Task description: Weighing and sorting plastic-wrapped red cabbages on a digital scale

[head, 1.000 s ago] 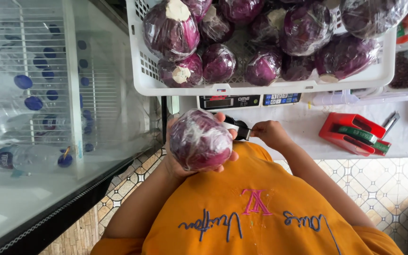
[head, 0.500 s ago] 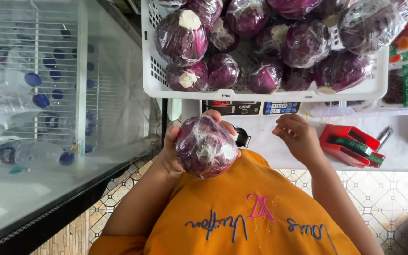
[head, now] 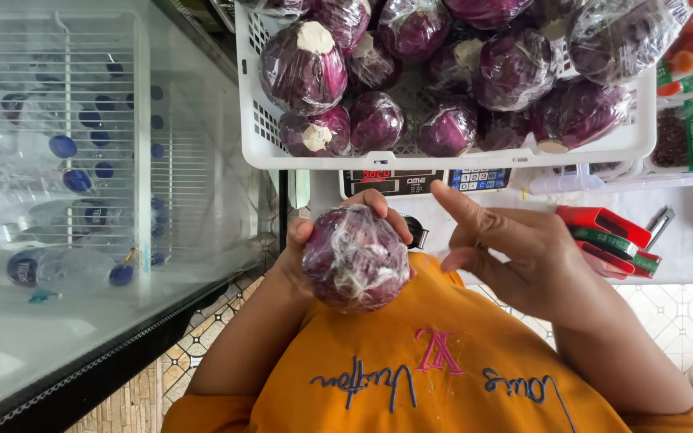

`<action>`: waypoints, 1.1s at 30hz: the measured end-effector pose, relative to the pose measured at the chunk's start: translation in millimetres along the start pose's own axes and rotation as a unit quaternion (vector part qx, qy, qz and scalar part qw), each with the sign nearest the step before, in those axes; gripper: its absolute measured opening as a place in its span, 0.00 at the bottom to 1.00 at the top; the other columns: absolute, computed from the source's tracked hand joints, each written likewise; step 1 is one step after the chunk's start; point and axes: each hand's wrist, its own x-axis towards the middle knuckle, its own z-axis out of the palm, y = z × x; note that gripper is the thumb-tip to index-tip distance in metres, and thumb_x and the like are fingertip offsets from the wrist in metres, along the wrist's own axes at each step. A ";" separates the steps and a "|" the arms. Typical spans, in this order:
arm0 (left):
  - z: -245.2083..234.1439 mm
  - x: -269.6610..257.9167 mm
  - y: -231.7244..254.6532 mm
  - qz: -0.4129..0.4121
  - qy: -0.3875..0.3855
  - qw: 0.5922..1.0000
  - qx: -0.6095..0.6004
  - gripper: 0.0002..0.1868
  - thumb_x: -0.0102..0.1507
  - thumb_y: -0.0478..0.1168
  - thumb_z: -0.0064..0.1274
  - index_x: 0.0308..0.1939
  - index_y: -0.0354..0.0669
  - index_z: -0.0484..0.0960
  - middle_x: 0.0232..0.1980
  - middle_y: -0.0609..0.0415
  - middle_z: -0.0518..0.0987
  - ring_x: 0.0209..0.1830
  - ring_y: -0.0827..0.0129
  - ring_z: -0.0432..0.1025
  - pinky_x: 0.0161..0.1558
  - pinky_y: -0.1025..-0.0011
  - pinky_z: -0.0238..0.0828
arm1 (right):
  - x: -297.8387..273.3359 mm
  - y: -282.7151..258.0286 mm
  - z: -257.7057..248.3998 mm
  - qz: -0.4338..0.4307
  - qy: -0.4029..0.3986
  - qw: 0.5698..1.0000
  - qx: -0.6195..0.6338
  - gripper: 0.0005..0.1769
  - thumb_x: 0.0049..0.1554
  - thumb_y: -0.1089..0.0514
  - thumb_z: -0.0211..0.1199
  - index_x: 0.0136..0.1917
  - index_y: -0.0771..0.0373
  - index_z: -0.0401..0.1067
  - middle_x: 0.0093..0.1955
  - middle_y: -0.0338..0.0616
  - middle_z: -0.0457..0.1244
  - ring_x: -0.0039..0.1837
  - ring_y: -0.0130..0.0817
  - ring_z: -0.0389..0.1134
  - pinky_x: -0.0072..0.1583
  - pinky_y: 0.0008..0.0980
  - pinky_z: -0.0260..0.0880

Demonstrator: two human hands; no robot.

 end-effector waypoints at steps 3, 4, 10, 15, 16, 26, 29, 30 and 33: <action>-7.2 -1.3 5.1 0.007 0.012 0.995 0.100 0.36 0.56 0.57 0.71 0.58 0.42 0.72 0.61 0.36 0.76 0.59 0.52 0.74 0.63 0.57 0.70 | 8.4 -13.1 3.8 0.052 -0.036 0.986 0.153 0.31 0.59 0.64 0.62 0.74 0.68 0.58 0.36 0.39 0.65 0.39 0.26 0.70 0.47 0.23 0.74; -8.0 -0.2 5.4 0.009 0.012 0.995 0.100 0.36 0.56 0.57 0.71 0.58 0.42 0.72 0.61 0.36 0.76 0.59 0.52 0.74 0.63 0.57 0.70 | 12.1 -13.1 4.3 0.051 -0.037 0.986 0.153 0.31 0.59 0.64 0.62 0.74 0.68 0.58 0.36 0.39 0.65 0.39 0.26 0.70 0.47 0.23 0.74; -13.5 0.2 2.2 0.021 0.019 0.994 0.109 0.35 0.58 0.54 0.70 0.60 0.42 0.72 0.60 0.39 0.76 0.61 0.52 0.73 0.62 0.56 0.70 | 27.6 -20.9 8.1 0.063 -0.095 0.973 0.201 0.33 0.61 0.60 0.62 0.75 0.65 0.53 0.34 0.37 0.61 0.36 0.24 0.61 0.37 0.22 0.65; -29.1 -4.7 1.9 0.010 0.029 0.995 0.093 0.38 0.58 0.54 0.70 0.63 0.44 0.69 0.62 0.37 0.75 0.60 0.53 0.73 0.61 0.58 0.71 | 33.2 -32.0 10.3 0.058 -0.093 0.991 0.083 0.32 0.62 0.57 0.62 0.75 0.62 0.54 0.32 0.30 0.61 0.34 0.23 0.55 0.38 0.22 0.58; -28.0 -4.5 2.0 0.009 0.029 0.995 0.093 0.38 0.58 0.54 0.70 0.63 0.44 0.69 0.62 0.37 0.75 0.60 0.53 0.73 0.61 0.58 0.71 | 32.0 -30.7 12.0 0.058 -0.093 0.991 0.082 0.32 0.62 0.57 0.62 0.75 0.62 0.54 0.32 0.30 0.61 0.34 0.23 0.55 0.38 0.22 0.58; -20.4 -3.6 -0.2 0.013 0.037 0.991 0.124 0.36 0.58 0.55 0.70 0.59 0.40 0.70 0.59 0.38 0.76 0.56 0.51 0.76 0.57 0.56 0.75 | 34.1 -10.7 25.3 0.171 -0.098 0.969 -0.152 0.46 0.48 0.30 0.64 0.73 0.50 0.58 0.30 0.32 0.64 0.33 0.35 0.66 0.39 0.37 0.64; -15.8 1.4 -2.9 0.016 0.022 0.996 0.088 0.35 0.57 0.56 0.69 0.57 0.39 0.73 0.60 0.37 0.73 0.59 0.51 0.73 0.58 0.56 0.74 | 35.4 3.9 33.9 0.231 -0.127 0.963 -0.059 0.54 0.44 0.20 0.56 0.75 0.49 0.55 0.36 0.39 0.61 0.38 0.35 0.63 0.44 0.36 0.63; -13.2 3.5 -4.1 0.023 0.011 0.996 0.087 0.34 0.56 0.58 0.68 0.56 0.41 0.75 0.60 0.37 0.70 0.62 0.53 0.70 0.62 0.58 0.71 | 34.8 9.4 37.6 0.221 -0.117 0.968 0.029 0.55 0.46 0.20 0.53 0.76 0.52 0.53 0.46 0.42 0.62 0.46 0.33 0.62 0.51 0.33 0.64; -32.8 -2.2 -6.8 0.027 0.028 0.998 0.039 0.35 0.59 0.56 0.64 0.61 0.41 0.71 0.56 0.40 0.77 0.56 0.51 0.75 0.54 0.55 0.75 | 28.2 13.6 51.6 0.190 -0.065 0.979 0.039 0.46 0.58 0.23 0.35 0.76 0.56 0.52 0.42 0.41 0.58 0.45 0.34 0.60 0.50 0.34 0.59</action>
